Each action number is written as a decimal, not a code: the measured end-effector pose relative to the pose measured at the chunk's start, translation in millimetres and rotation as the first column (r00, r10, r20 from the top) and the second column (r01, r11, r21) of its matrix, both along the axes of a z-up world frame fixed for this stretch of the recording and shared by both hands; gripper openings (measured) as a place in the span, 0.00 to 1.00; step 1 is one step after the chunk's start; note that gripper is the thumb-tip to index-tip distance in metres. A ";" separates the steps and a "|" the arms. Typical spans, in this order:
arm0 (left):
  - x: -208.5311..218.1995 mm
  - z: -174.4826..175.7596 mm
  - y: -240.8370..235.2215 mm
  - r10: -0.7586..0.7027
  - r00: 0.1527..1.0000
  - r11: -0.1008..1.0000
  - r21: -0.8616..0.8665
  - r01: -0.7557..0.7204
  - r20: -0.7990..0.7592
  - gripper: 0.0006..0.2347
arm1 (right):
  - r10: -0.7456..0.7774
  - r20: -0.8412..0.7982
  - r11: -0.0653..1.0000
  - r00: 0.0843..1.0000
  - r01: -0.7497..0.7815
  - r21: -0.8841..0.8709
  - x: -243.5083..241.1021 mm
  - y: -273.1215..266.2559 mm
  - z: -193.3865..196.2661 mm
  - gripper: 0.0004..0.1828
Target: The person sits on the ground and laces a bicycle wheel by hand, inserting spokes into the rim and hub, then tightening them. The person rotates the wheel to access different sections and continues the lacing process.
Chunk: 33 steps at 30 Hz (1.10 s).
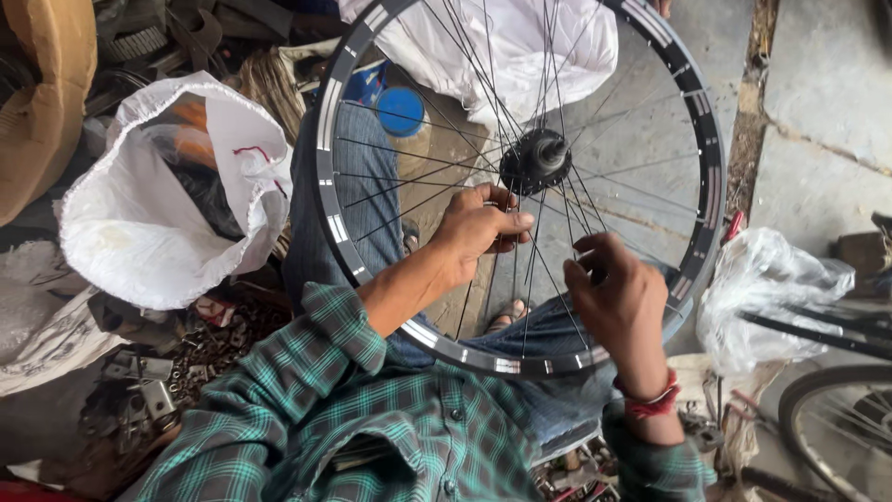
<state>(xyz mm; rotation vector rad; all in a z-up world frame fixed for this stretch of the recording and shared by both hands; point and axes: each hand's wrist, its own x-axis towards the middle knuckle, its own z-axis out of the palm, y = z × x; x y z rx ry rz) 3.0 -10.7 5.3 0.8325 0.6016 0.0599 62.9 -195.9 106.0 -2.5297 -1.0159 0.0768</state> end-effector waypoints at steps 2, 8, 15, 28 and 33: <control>1.4 4.5 -1.2 -0.046 0.998 0.999 -0.007 0.047 0.037 0.09 | -0.005 -0.096 0.999 0.995 0.009 0.045 -1.5 -0.1 11.5 0.12; 0.7 16.3 0.0 -0.150 0.978 0.975 -0.142 0.171 0.145 0.05 | 0.183 -0.120 0.954 0.976 -0.147 0.261 -16.1 9.5 16.2 0.13; -4.8 10.2 -3.5 -0.120 0.967 0.987 -0.074 0.140 0.224 0.08 | 0.121 0.164 0.990 0.979 -0.131 0.052 -22.4 9.1 -2.7 0.12; 3.6 -8.4 -15.3 -0.047 0.975 0.998 0.047 0.037 0.219 0.10 | 0.046 -0.042 0.999 0.998 -0.047 -0.008 -23.3 3.8 -15.4 0.18; 10.8 -17.0 -26.8 0.025 0.947 0.980 0.180 -0.087 0.320 0.12 | 0.085 -0.029 0.992 0.996 -0.082 0.096 -25.0 15.5 -25.4 0.21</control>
